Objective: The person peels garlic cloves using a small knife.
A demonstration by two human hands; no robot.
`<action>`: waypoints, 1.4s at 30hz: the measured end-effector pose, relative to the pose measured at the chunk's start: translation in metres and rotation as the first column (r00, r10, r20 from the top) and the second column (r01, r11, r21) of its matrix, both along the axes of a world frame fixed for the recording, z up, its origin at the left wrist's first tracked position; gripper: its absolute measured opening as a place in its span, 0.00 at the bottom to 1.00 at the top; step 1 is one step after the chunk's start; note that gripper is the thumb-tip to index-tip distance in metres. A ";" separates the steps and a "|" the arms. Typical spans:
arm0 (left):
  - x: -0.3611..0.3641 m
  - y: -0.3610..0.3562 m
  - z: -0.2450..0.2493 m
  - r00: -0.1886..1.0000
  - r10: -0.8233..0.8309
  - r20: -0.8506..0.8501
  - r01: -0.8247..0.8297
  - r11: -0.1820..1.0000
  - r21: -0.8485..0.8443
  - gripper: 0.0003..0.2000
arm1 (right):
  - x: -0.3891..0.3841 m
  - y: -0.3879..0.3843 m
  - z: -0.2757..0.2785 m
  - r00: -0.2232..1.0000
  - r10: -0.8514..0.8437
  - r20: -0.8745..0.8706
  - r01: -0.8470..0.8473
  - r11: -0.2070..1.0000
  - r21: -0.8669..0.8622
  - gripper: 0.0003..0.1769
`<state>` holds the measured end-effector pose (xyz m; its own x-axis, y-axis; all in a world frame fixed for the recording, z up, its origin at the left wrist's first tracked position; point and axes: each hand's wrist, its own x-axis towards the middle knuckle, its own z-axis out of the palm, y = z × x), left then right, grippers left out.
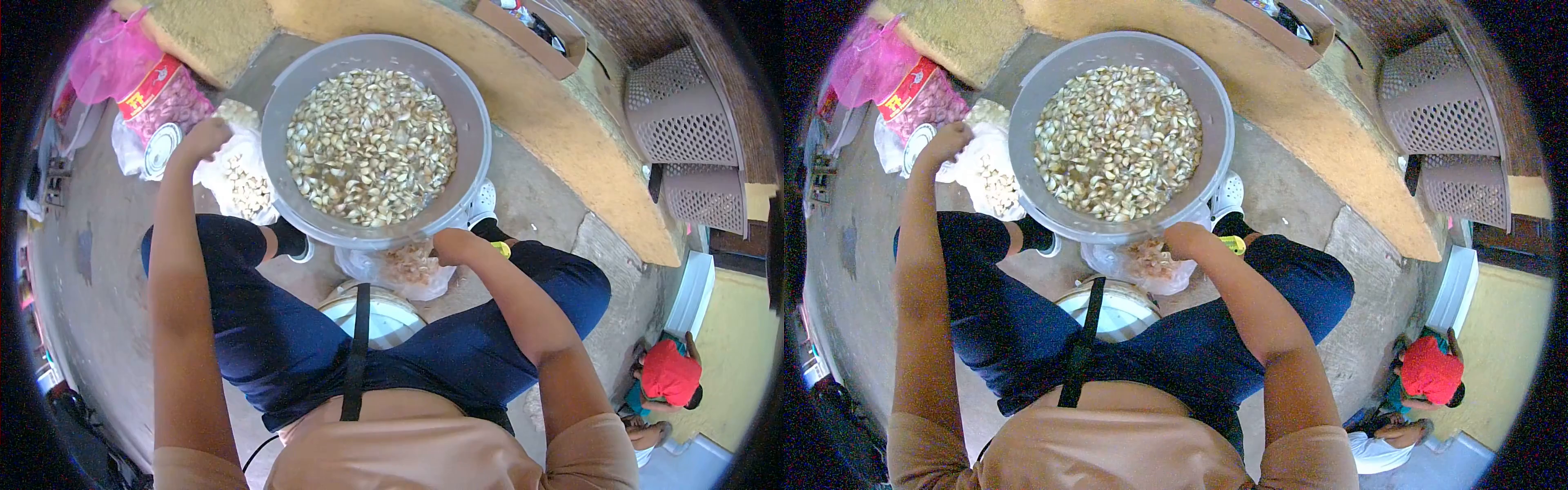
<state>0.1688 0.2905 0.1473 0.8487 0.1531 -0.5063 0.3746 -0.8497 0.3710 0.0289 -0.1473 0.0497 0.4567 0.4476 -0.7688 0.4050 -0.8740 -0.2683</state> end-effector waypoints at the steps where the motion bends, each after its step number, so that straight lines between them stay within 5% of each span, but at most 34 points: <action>1: -0.007 -0.021 0.014 1.000 -0.013 0.022 0.016 0.990 -0.143 0.13 | 0.000 0.000 0.001 1.000 0.008 0.003 -0.008 0.999 0.033 0.09; 5: -0.016 -0.061 0.015 0.971 -0.168 0.169 0.236 0.787 -0.571 0.11 | 0.016 0.011 0.025 0.983 -0.153 -0.098 0.148 0.987 -0.057 0.13; 8: -0.027 -0.104 0.030 0.944 -0.303 0.130 0.294 0.595 -0.748 0.12 | 0.022 0.006 0.022 0.932 -0.316 0.176 0.281 0.939 0.196 0.14; 14: -0.044 -0.170 0.045 0.963 -0.245 0.116 0.212 0.411 -0.887 0.17 | 0.047 0.019 0.083 0.803 -0.569 0.177 0.443 0.769 0.461 0.18; 17: -0.042 -0.184 0.040 0.974 -0.187 0.130 0.190 0.355 -0.915 0.19 | 0.055 0.020 0.094 0.678 -0.732 -0.068 0.532 0.425 0.732 0.16; 20: -0.044 -0.193 0.042 0.983 -0.141 0.117 0.157 0.325 -0.932 0.20 | 0.054 0.031 0.133 0.490 -0.645 -0.587 0.712 -0.092 0.696 0.17; 23: -0.046 -0.198 0.048 0.982 -0.129 0.137 0.172 0.318 -0.932 0.19 | 0.051 0.037 0.149 0.514 -0.562 -0.648 0.701 -0.161 0.695 0.15; 29: -0.055 -0.205 0.064 0.950 -0.099 0.297 0.313 0.339 -0.888 0.15 | 0.048 0.045 0.160 0.614 -0.646 -0.453 0.623 0.044 0.781 0.15; 35: -0.060 -0.210 0.068 0.932 -0.018 0.362 0.334 0.427 -0.840 0.14 | 0.049 0.049 0.164 0.652 -0.676 -0.343 0.527 0.079 0.846 0.13; 38: -0.060 -0.210 0.068 0.703 -0.077 0.707 0.617 0.561 -0.552 0.12 | 0.049 0.052 0.165 0.649 -0.706 -0.284 0.504 0.119 0.856 0.14; 42: -0.060 -0.209 0.066 0.419 -0.168 0.893 0.741 0.632 -0.229 0.11 | 0.050 0.053 0.162 0.626 -0.742 -0.241 0.509 0.155 0.847 0.18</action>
